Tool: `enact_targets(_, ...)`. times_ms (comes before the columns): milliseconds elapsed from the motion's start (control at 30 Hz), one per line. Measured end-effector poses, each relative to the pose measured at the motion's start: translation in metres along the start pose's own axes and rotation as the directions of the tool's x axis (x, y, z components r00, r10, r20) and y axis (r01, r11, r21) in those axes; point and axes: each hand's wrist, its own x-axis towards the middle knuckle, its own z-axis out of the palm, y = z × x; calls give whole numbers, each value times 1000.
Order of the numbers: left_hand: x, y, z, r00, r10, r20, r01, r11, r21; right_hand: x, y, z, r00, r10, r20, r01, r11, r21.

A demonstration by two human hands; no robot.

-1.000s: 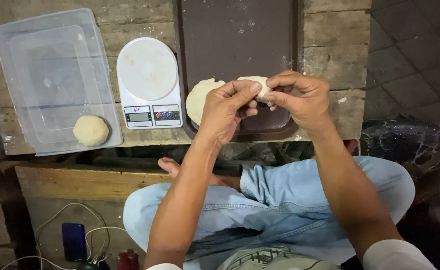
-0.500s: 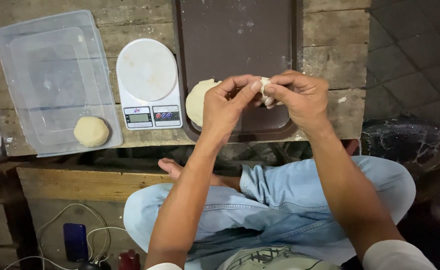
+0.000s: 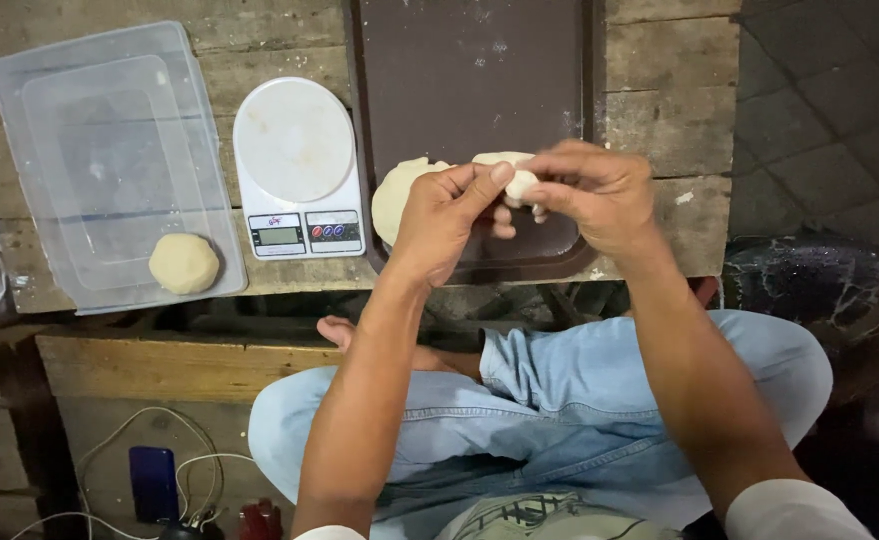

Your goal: A person is pinching off small pieces of dough from a larger mass and rolling them into small balls by hand before placing them in rows on a tray.

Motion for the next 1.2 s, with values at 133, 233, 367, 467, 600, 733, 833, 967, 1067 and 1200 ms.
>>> enact_targets(133, -3, 9, 7, 974, -225, 26, 226, 968, -112, -2, 6, -2, 999, -33, 21, 33, 999, 6)
enact_targets(233, -2, 7, 11, 958, -285, 0, 283, 949, -137, -4, 6, 1, 999, -31, -19, 31, 999, 8)
enact_targets(367, 2, -11, 13, 979, -126, -159, 101, 982, -158, -4, 11, 2, 997, 29, -65, -28, 1000, 8)
enact_targets(467, -2, -10, 23, 981, -34, -189, 4, 988, -157, -5, 15, 2, 991, 54, -125, -54, 999, -3)
enact_targets(600, -1, -7, 19, 989, 112, -94, -110, 993, 35, -2, 4, 5, 975, 80, -205, -83, 997, -4)
enact_targets(733, 4, -16, 11, 967, 248, -65, -234, 957, 173, -1, -2, 10, 965, 135, -226, -147, 988, -38)
enact_targets(833, 5, -19, 7, 933, 357, -46, -322, 884, 339, 1, 6, 3, 963, 191, -191, -206, 976, -64)
enact_targets(967, -13, 9, 26, 919, 394, -16, -341, 815, 470, -5, -9, 5, 949, 189, -250, -203, 979, -29)
enact_targets(1067, -11, 19, 32, 888, 456, 62, -441, 806, 394, 2, -8, -4, 951, 128, -282, -128, 992, 20)
enact_targets(1200, -3, 18, 20, 890, 436, 134, -456, 835, 309, 5, -12, -3, 970, 33, -241, -35, 999, -5)
